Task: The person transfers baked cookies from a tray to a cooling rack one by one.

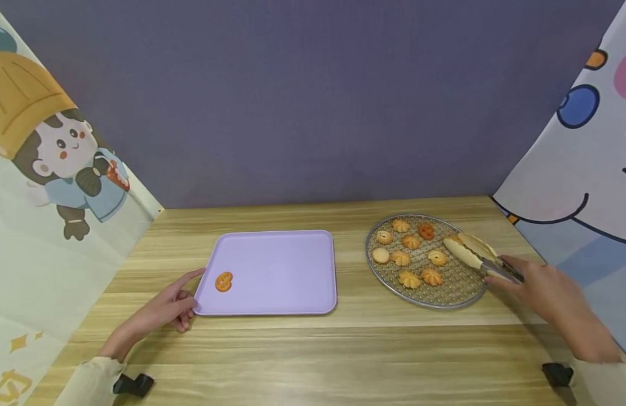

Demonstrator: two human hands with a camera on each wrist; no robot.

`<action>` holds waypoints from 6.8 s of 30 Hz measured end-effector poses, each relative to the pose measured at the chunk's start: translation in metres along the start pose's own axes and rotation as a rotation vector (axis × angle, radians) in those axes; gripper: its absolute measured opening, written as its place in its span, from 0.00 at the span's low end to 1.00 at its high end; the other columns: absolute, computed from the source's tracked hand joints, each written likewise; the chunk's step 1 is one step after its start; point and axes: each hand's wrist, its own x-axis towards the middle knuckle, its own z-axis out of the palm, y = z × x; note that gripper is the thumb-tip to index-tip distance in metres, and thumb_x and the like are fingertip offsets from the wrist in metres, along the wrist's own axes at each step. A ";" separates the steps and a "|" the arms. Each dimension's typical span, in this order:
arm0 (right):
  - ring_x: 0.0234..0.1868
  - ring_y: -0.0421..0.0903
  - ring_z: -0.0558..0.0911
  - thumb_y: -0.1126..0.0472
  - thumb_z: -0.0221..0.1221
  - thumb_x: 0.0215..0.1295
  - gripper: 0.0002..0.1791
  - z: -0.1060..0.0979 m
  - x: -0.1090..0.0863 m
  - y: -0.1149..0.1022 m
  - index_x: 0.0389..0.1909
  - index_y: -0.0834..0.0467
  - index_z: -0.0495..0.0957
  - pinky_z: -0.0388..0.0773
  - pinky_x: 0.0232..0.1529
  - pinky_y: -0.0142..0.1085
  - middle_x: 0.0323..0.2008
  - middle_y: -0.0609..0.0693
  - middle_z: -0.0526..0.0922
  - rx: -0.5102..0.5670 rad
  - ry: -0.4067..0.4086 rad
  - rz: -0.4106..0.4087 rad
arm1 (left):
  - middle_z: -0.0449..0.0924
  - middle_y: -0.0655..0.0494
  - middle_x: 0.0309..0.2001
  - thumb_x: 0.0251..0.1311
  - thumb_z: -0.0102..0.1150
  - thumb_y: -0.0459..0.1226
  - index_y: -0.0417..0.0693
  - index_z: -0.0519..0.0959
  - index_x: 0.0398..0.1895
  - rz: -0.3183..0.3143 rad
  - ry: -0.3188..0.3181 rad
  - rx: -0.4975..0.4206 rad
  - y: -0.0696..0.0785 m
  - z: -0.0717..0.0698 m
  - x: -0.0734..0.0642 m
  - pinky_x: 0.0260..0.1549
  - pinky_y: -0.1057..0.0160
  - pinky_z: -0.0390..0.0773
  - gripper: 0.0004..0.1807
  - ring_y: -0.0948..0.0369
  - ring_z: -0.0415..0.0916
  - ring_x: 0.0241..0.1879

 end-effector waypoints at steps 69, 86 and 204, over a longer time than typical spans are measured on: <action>0.19 0.46 0.77 0.22 0.65 0.43 0.59 0.001 0.004 -0.204 0.71 0.55 0.67 0.72 0.13 0.35 0.45 0.63 0.83 -0.030 0.169 -0.480 | 0.73 0.46 0.25 0.67 0.50 0.28 0.44 0.45 0.79 -0.001 0.004 -0.001 0.003 -0.001 -0.003 0.18 0.54 0.85 0.41 0.56 0.76 0.19; 0.16 0.35 0.66 0.26 0.61 0.53 0.48 0.036 0.036 -0.279 0.68 0.54 0.73 0.61 0.11 0.26 0.30 0.52 0.82 0.026 0.084 -0.661 | 0.74 0.45 0.26 0.67 0.49 0.28 0.47 0.46 0.80 -0.008 -0.006 0.006 0.000 0.002 -0.003 0.20 0.53 0.86 0.40 0.57 0.76 0.20; 0.12 0.26 0.57 0.39 0.67 0.57 0.36 -0.003 -0.004 -0.231 0.65 0.49 0.76 0.53 0.11 0.18 0.22 0.47 0.81 0.071 0.338 -0.685 | 0.73 0.46 0.25 0.69 0.46 0.28 0.48 0.44 0.80 -0.018 -0.020 -0.016 0.004 0.001 -0.004 0.20 0.54 0.86 0.39 0.58 0.76 0.20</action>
